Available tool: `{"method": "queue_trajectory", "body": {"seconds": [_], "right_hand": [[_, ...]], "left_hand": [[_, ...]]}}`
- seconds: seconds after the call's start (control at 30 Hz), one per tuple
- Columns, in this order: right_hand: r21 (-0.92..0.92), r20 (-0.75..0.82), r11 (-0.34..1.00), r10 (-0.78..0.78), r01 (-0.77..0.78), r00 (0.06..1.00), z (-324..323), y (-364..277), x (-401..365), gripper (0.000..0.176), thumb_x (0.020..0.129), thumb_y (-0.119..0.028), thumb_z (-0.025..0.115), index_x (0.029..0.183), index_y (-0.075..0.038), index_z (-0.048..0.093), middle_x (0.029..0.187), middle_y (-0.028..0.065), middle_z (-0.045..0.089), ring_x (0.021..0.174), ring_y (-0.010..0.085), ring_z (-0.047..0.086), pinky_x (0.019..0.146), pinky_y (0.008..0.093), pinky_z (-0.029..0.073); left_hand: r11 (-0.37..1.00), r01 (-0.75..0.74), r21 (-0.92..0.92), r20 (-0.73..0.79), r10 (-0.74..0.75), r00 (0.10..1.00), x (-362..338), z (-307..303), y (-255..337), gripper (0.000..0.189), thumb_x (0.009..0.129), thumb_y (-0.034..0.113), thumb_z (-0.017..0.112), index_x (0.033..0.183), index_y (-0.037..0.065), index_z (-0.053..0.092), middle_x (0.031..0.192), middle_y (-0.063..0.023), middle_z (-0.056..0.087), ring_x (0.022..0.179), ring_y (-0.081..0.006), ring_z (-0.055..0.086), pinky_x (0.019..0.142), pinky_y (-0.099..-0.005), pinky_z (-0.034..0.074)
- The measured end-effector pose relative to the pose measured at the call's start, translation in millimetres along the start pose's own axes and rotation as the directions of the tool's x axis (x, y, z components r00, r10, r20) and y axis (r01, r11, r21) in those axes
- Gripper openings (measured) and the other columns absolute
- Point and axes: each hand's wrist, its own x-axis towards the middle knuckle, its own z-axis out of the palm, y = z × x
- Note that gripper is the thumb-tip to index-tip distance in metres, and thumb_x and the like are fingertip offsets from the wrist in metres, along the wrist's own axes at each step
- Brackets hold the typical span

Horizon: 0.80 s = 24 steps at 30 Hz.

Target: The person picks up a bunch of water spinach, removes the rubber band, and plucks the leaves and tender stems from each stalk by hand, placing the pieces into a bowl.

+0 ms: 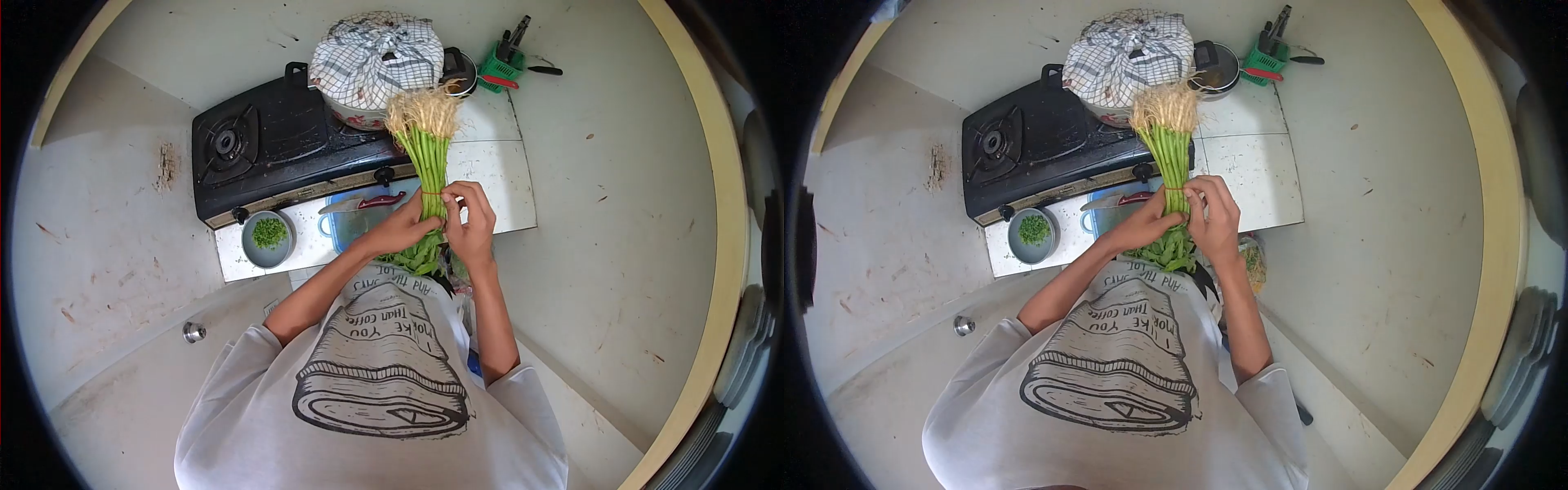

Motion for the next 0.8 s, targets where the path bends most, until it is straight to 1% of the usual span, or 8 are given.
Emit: {"method": "queue_trajectory", "body": {"seconds": [0.1, 0.2, 0.3, 0.4, 0.43, 0.63, 0.73, 0.8], "right_hand": [[-0.013, 0.071, 0.997, 0.074, -0.073, 0.995, 9.8, -8.4, -1.8, 0.007, 0.099, 0.000, 0.053, 0.105, 0.003, 0.054, 0.095, 0.0190, 0.055, 0.082, 0.0355, 0.059, 0.075, 0.0405, 0.051], [-0.005, 0.132, 0.998, 0.068, -0.068, 0.989, 14.0, -25.0, 4.2, 0.006, 0.102, -0.003, 0.051, 0.104, 0.002, 0.053, 0.096, 0.0183, 0.053, 0.085, 0.0362, 0.057, 0.080, 0.0411, 0.049], [0.079, 0.236, 0.990, 0.096, -0.117, 0.967, 19.0, -40.4, 5.3, 0.008, 0.104, -0.006, 0.049, 0.103, 0.001, 0.051, 0.098, 0.0177, 0.050, 0.088, 0.0366, 0.055, 0.083, 0.0410, 0.047], [0.097, 0.268, 0.990, 0.073, -0.102, 0.961, 33.1, -47.8, -0.4, 0.011, 0.105, -0.010, 0.049, 0.104, 0.001, 0.051, 0.099, 0.0173, 0.050, 0.089, 0.0367, 0.054, 0.083, 0.0406, 0.046], [0.093, 0.270, 0.986, 0.110, -0.140, 0.956, 38.4, -48.1, -5.0, 0.013, 0.105, -0.012, 0.049, 0.103, 0.001, 0.053, 0.099, 0.0167, 0.051, 0.088, 0.0347, 0.055, 0.081, 0.0392, 0.047], [0.225, 0.116, 0.951, 0.190, -0.212, 0.975, 77.2, -64.1, -29.2, 0.018, 0.105, -0.016, 0.053, 0.100, 0.001, 0.055, 0.099, 0.0134, 0.056, 0.087, 0.0253, 0.058, 0.079, 0.0352, 0.049], [0.217, 0.118, 0.946, 0.219, -0.240, 0.969, 97.5, -73.8, -40.2, 0.020, 0.106, -0.018, 0.053, 0.101, 0.001, 0.056, 0.099, 0.0129, 0.056, 0.088, 0.0234, 0.059, 0.079, 0.0335, 0.049], [0.260, 0.153, 0.934, 0.211, -0.245, 0.965, 110.8, -85.8, -43.0, 0.021, 0.106, -0.019, 0.054, 0.101, 0.001, 0.056, 0.096, 0.0121, 0.057, 0.085, 0.0225, 0.058, 0.076, 0.0323, 0.048]], "left_hand": [[0.986, -0.063, 0.152, -0.006, 0.064, 0.998, -3.3, -8.0, -0.1, 0.067, 0.095, 0.009, 0.061, 0.153, 0.000, 0.028, 0.144, -0.0150, 0.047, 0.135, -0.0188, 0.044, 0.113, -0.0336, 0.036], [0.991, -0.020, 0.129, -0.039, 0.026, 0.999, -10.5, -19.6, 11.3, 0.060, 0.093, 0.011, 0.066, 0.147, 0.000, 0.041, 0.132, -0.0136, 0.058, 0.123, -0.0207, 0.055, 0.105, -0.0361, 0.044], [0.974, 0.214, 0.075, 0.003, -0.214, 0.977, -15.4, -43.6, 35.9, 0.053, 0.090, 0.016, 0.071, 0.136, 0.000, 0.052, 0.115, -0.0135, 0.067, 0.103, -0.0209, 0.066, 0.090, -0.0376, 0.053], [0.889, -0.109, 0.445, -0.077, 0.159, 0.984, -21.8, -67.8, 26.6, 0.050, 0.087, 0.020, 0.076, 0.129, -0.002, 0.057, 0.102, -0.0144, 0.071, 0.082, -0.0196, 0.070, 0.073, -0.0361, 0.055], [0.932, 0.027, 0.362, -0.091, 0.007, 0.996, -26.7, -74.3, 33.0, 0.056, 0.082, 0.028, 0.076, 0.125, -0.004, 0.059, 0.097, -0.0231, 0.072, 0.084, -0.0363, 0.073, 0.078, -0.0449, 0.055], [0.920, 0.211, 0.330, -0.138, -0.175, 0.975, -50.8, -100.9, 27.4, 0.054, 0.081, 0.035, 0.077, 0.117, -0.003, 0.064, 0.085, -0.0201, 0.072, 0.082, -0.0378, 0.072, 0.076, -0.0450, 0.054], [0.892, 0.168, 0.420, -0.093, -0.143, 0.985, -68.1, -114.4, 21.2, 0.051, 0.085, 0.030, 0.078, 0.127, 0.005, 0.063, 0.088, -0.0142, 0.073, 0.068, -0.0243, 0.070, 0.064, -0.0382, 0.054], [0.819, 0.120, 0.562, -0.089, -0.084, 0.992, -81.4, -122.8, 12.1, 0.054, 0.082, 0.035, 0.078, 0.127, 0.008, 0.064, 0.090, -0.0172, 0.073, 0.071, -0.0312, 0.071, 0.067, -0.0416, 0.054]]}}
